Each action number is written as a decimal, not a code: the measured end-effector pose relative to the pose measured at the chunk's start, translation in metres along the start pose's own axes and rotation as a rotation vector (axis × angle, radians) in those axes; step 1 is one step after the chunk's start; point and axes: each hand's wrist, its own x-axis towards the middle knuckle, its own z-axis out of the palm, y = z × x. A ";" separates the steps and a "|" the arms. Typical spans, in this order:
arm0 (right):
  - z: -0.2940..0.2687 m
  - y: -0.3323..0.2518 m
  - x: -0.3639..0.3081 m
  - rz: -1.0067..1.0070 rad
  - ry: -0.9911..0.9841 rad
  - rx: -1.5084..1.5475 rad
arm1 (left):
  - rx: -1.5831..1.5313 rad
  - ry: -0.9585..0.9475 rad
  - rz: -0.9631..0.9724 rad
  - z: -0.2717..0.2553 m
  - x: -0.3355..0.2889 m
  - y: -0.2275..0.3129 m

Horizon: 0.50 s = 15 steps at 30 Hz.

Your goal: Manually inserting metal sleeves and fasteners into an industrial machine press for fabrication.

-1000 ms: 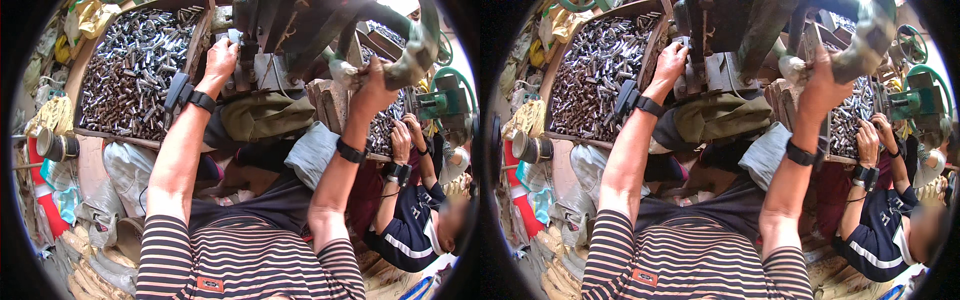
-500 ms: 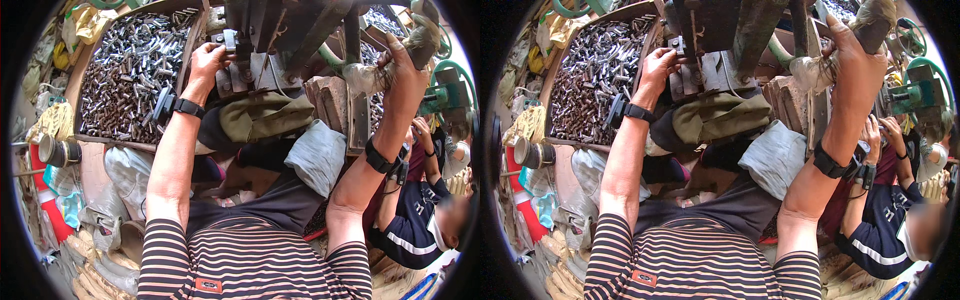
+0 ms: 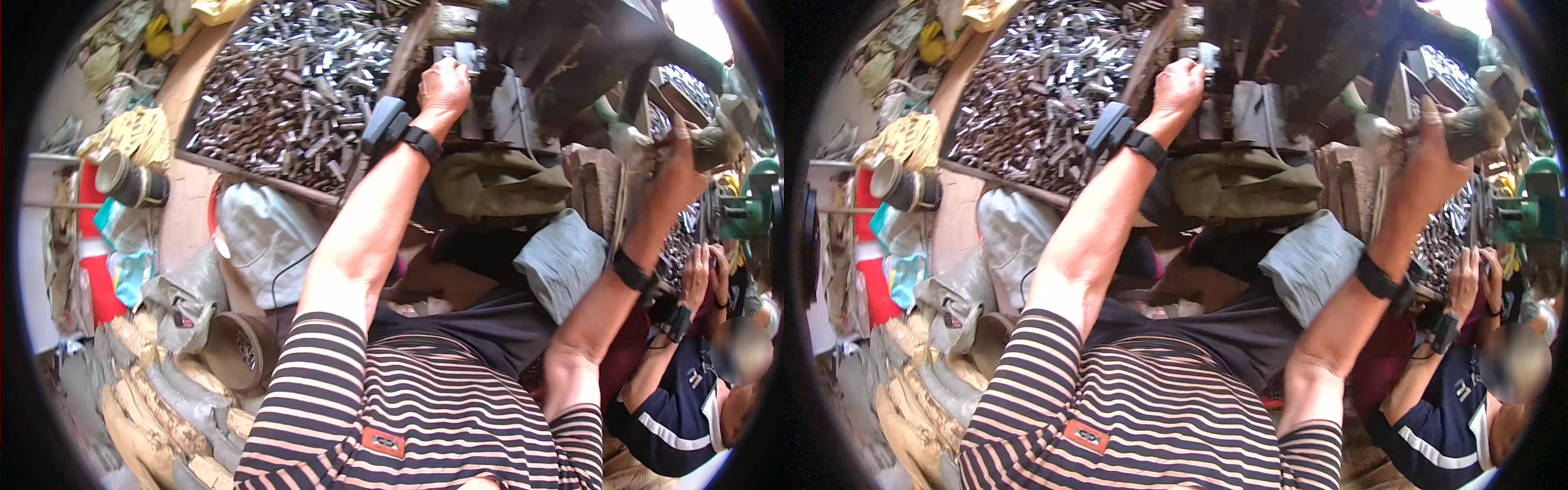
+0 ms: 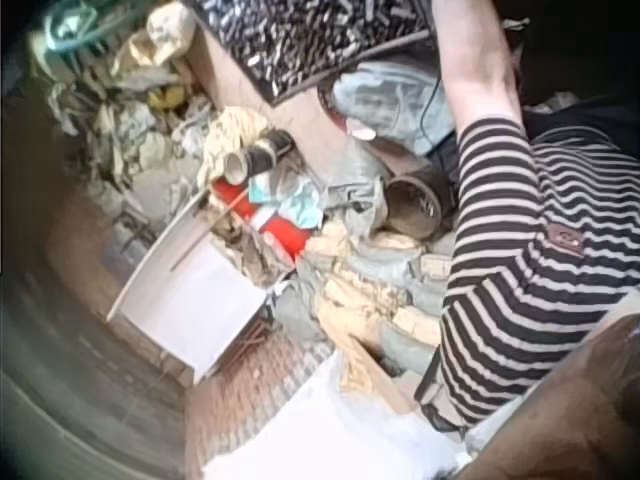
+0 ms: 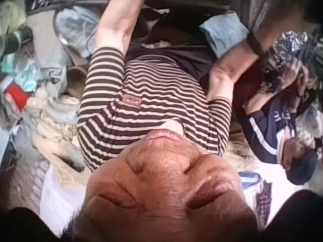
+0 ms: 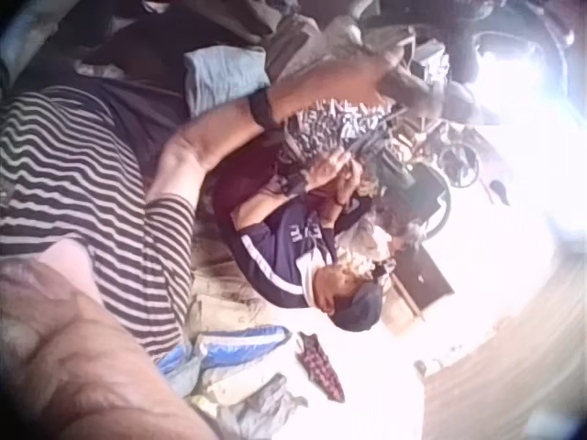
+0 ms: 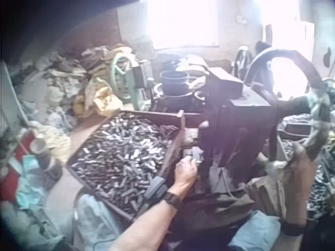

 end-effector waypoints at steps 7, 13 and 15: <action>-0.008 -0.022 -0.010 -0.084 -0.100 -0.018 | -0.049 -0.149 0.163 -0.095 -0.036 -0.002; -0.046 0.011 -0.054 -0.289 0.227 -0.230 | 0.210 0.055 0.123 -0.233 -0.078 -0.075; -0.036 0.006 -0.079 -0.253 0.171 -0.234 | 0.275 0.158 0.208 -0.251 -0.080 -0.101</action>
